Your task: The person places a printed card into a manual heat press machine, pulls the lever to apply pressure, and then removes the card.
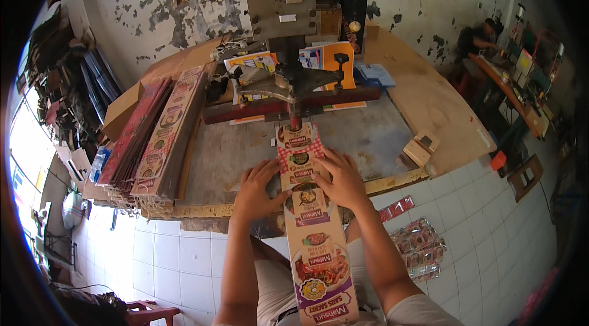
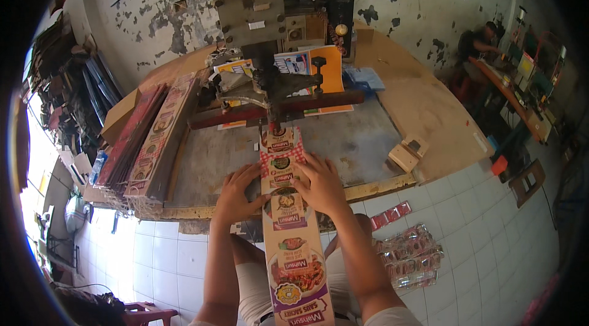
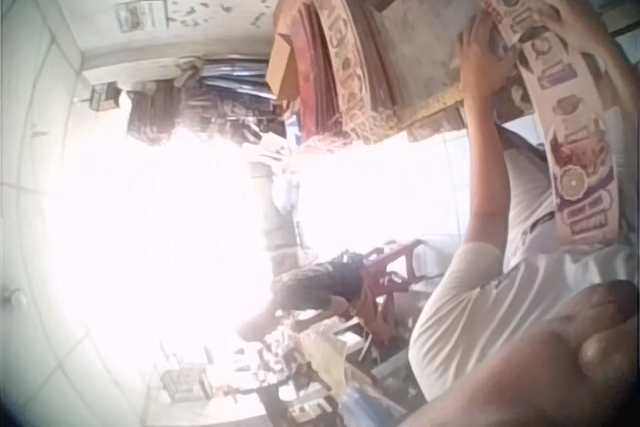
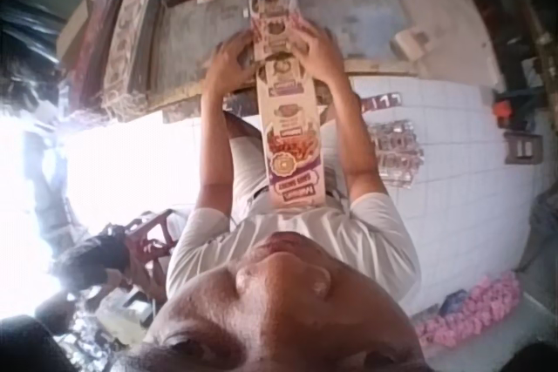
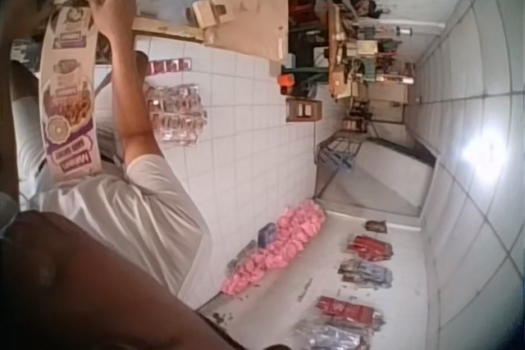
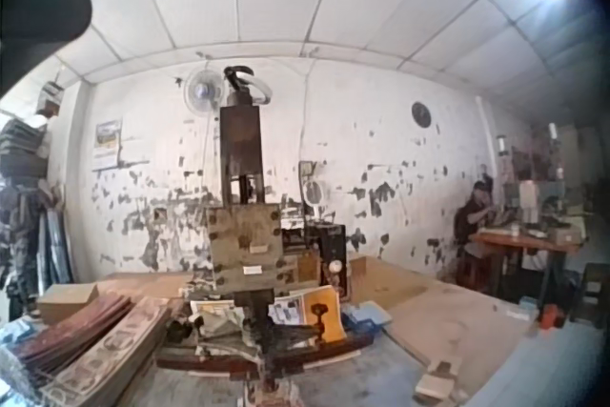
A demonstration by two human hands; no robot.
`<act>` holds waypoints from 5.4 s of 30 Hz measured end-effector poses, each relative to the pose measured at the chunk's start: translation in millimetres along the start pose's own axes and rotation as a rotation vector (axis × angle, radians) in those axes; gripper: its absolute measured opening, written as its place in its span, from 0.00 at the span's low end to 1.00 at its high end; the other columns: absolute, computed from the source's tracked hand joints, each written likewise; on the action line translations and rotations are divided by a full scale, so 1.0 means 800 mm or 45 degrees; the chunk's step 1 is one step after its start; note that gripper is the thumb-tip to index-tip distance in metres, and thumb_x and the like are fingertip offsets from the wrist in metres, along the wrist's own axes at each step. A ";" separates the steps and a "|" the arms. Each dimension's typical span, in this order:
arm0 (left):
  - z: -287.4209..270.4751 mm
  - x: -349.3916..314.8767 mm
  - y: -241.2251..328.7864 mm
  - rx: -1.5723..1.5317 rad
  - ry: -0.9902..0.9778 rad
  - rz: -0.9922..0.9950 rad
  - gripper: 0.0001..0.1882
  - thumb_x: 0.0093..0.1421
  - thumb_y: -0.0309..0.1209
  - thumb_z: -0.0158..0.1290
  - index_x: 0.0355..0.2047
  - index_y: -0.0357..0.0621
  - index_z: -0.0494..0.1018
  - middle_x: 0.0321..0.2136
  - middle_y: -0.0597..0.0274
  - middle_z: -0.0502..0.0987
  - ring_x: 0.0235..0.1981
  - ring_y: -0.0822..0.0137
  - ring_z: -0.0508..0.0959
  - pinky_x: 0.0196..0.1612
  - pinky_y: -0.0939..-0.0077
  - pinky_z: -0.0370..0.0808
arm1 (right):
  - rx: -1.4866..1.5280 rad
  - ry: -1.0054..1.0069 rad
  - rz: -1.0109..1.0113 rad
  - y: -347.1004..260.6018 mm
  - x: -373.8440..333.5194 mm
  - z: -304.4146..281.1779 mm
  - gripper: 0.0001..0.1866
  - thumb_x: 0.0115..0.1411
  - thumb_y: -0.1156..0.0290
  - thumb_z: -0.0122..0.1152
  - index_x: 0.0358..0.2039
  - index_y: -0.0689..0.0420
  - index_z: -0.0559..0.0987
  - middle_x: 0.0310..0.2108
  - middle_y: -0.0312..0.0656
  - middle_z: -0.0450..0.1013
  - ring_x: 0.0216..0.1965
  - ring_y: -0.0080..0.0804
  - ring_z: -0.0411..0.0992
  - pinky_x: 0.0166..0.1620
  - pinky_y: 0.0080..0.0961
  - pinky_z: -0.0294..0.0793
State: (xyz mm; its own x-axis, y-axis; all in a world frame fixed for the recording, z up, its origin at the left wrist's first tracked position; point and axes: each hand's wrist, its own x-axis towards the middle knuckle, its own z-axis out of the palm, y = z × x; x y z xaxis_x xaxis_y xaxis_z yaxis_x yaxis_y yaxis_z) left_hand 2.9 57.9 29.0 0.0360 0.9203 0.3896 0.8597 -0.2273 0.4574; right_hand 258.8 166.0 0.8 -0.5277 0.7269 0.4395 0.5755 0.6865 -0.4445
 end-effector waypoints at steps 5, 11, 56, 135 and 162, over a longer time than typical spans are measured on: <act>0.002 0.002 0.003 -0.003 -0.006 -0.004 0.39 0.57 0.45 0.72 0.67 0.47 0.76 0.71 0.55 0.75 0.76 0.48 0.68 0.76 0.46 0.61 | 0.009 -0.014 0.014 0.000 -0.003 -0.003 0.28 0.73 0.52 0.64 0.69 0.49 0.79 0.76 0.50 0.66 0.79 0.50 0.59 0.79 0.58 0.53; 0.000 0.002 0.002 -0.018 -0.006 0.008 0.39 0.57 0.45 0.72 0.68 0.48 0.76 0.71 0.55 0.74 0.76 0.49 0.68 0.76 0.46 0.61 | 0.033 0.019 -0.013 -0.002 -0.002 -0.004 0.28 0.71 0.54 0.66 0.67 0.51 0.80 0.75 0.51 0.67 0.77 0.53 0.61 0.78 0.60 0.55; 0.014 0.010 0.017 0.103 -0.051 -0.025 0.37 0.55 0.38 0.71 0.65 0.44 0.77 0.70 0.54 0.76 0.74 0.49 0.70 0.75 0.47 0.61 | 0.190 0.185 -0.005 0.004 -0.013 0.006 0.28 0.68 0.52 0.67 0.61 0.58 0.81 0.67 0.50 0.72 0.74 0.53 0.64 0.77 0.59 0.57; 0.027 -0.010 -0.025 -0.022 0.090 0.092 0.40 0.59 0.49 0.68 0.69 0.45 0.74 0.71 0.53 0.74 0.74 0.49 0.69 0.75 0.48 0.63 | -0.036 0.015 -0.020 0.025 0.002 0.014 0.30 0.69 0.45 0.68 0.66 0.47 0.82 0.73 0.44 0.69 0.73 0.47 0.66 0.76 0.52 0.56; 0.014 -0.005 -0.017 0.030 0.031 0.058 0.41 0.58 0.43 0.69 0.71 0.50 0.72 0.71 0.55 0.74 0.76 0.50 0.67 0.77 0.47 0.62 | -0.028 0.006 -0.037 0.008 -0.001 0.004 0.28 0.69 0.51 0.70 0.65 0.49 0.80 0.71 0.47 0.69 0.72 0.51 0.67 0.76 0.52 0.59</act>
State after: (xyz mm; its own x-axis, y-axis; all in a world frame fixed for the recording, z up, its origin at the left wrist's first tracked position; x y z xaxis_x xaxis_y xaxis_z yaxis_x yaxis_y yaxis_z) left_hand -3.2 60.9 12.8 0.0628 0.9011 0.4291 0.8693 -0.2606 0.4199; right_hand 260.5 170.0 -4.9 -0.5414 0.7067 0.4555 0.5737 0.7066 -0.4143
